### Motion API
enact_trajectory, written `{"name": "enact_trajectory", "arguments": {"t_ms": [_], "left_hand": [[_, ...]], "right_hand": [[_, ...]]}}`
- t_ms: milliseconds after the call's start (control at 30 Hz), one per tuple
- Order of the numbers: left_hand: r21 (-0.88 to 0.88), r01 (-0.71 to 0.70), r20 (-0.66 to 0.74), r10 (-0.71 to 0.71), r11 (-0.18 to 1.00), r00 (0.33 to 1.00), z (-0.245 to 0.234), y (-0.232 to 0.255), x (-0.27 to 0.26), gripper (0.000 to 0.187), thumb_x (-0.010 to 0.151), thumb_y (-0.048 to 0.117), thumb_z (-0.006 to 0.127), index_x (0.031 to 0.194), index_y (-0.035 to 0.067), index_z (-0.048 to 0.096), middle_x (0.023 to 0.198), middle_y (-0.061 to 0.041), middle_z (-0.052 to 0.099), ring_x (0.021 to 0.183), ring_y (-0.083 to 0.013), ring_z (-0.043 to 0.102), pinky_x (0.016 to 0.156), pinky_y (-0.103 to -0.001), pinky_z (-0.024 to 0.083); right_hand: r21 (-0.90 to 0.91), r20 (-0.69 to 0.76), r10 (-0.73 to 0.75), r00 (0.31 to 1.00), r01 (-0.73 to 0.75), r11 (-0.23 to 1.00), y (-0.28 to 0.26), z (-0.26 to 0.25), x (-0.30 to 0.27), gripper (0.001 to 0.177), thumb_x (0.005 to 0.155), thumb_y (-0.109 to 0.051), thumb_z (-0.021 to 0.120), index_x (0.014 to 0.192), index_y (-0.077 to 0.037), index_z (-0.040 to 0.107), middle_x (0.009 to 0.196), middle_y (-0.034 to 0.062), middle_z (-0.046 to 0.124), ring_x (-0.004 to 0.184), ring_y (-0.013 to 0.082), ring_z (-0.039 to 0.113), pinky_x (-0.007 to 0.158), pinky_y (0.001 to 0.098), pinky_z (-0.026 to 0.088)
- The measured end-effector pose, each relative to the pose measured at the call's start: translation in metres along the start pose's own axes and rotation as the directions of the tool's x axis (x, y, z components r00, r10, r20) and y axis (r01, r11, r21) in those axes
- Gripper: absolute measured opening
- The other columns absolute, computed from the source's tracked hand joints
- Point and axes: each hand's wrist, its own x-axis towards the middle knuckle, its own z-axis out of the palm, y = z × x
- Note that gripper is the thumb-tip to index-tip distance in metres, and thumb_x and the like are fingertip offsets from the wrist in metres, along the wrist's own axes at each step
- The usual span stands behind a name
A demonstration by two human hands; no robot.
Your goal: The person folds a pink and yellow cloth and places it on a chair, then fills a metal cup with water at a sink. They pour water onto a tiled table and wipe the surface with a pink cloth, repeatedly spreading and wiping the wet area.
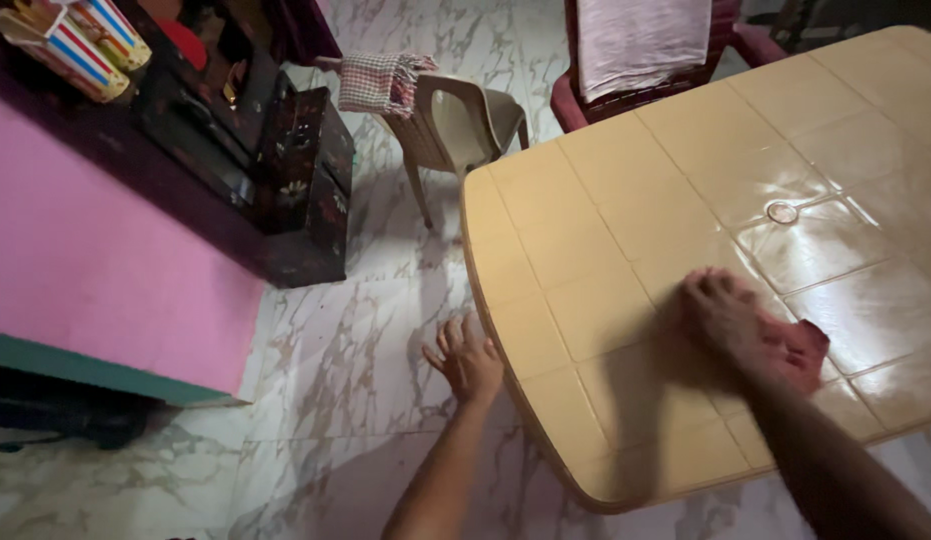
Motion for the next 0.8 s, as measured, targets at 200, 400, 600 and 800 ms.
{"name": "enact_trajectory", "arguments": {"t_ms": [200, 400, 600, 800], "left_hand": [[-0.069, 0.053, -0.089, -0.059, 0.996, 0.994, 0.001, 0.001, 0.016, 0.050, 0.089, 0.035, 0.069, 0.133, 0.015, 0.057, 0.139, -0.006, 0.055, 0.139, -0.0285, 0.043, 0.116, -0.071, 0.017], [-0.108, 0.050, -0.211, -0.072, 0.993, 0.975, 0.022, 0.006, 0.032, 0.048, 0.092, 0.038, 0.065, 0.133, 0.014, 0.058, 0.137, -0.008, 0.058, 0.137, -0.0304, 0.045, 0.115, -0.070, 0.019], [-0.060, 0.111, -0.259, -0.123, 0.992, 0.958, 0.054, 0.035, 0.059, 0.048, 0.093, 0.038, 0.062, 0.136, 0.015, 0.058, 0.140, -0.012, 0.056, 0.139, -0.0311, 0.045, 0.116, -0.069, 0.018], [0.031, 0.073, -0.245, -0.063, 0.997, 0.968, 0.102, 0.079, 0.099, 0.050, 0.096, 0.038, 0.063, 0.136, 0.010, 0.055, 0.146, -0.009, 0.054, 0.144, -0.0355, 0.041, 0.118, -0.071, 0.017]], "right_hand": [[0.475, 0.281, -0.499, 0.820, 0.333, 0.815, -0.148, -0.039, 0.005, 0.052, 0.087, -0.033, 0.056, 0.139, -0.030, 0.055, 0.149, 0.0037, 0.051, 0.124, 0.0277, 0.057, 0.095, 0.0507, 0.048], [0.379, 0.157, -0.748, 0.645, 0.660, 0.649, -0.190, -0.006, 0.017, 0.057, 0.093, -0.051, 0.054, 0.146, -0.033, 0.050, 0.167, 0.0076, 0.028, 0.154, 0.0304, 0.018, 0.112, 0.0778, 0.013], [0.341, 0.392, -0.591, 0.705, 0.486, 0.805, -0.178, 0.025, 0.091, 0.059, 0.097, -0.054, 0.048, 0.150, -0.028, 0.044, 0.167, 0.0019, 0.025, 0.156, 0.0234, 0.015, 0.117, 0.0710, 0.011], [0.303, 0.355, -0.429, 0.830, 0.332, 0.893, -0.151, 0.067, 0.179, 0.060, 0.096, -0.055, 0.044, 0.151, -0.030, 0.044, 0.166, -0.0007, 0.027, 0.155, 0.0226, 0.018, 0.117, 0.0725, 0.010]]}}
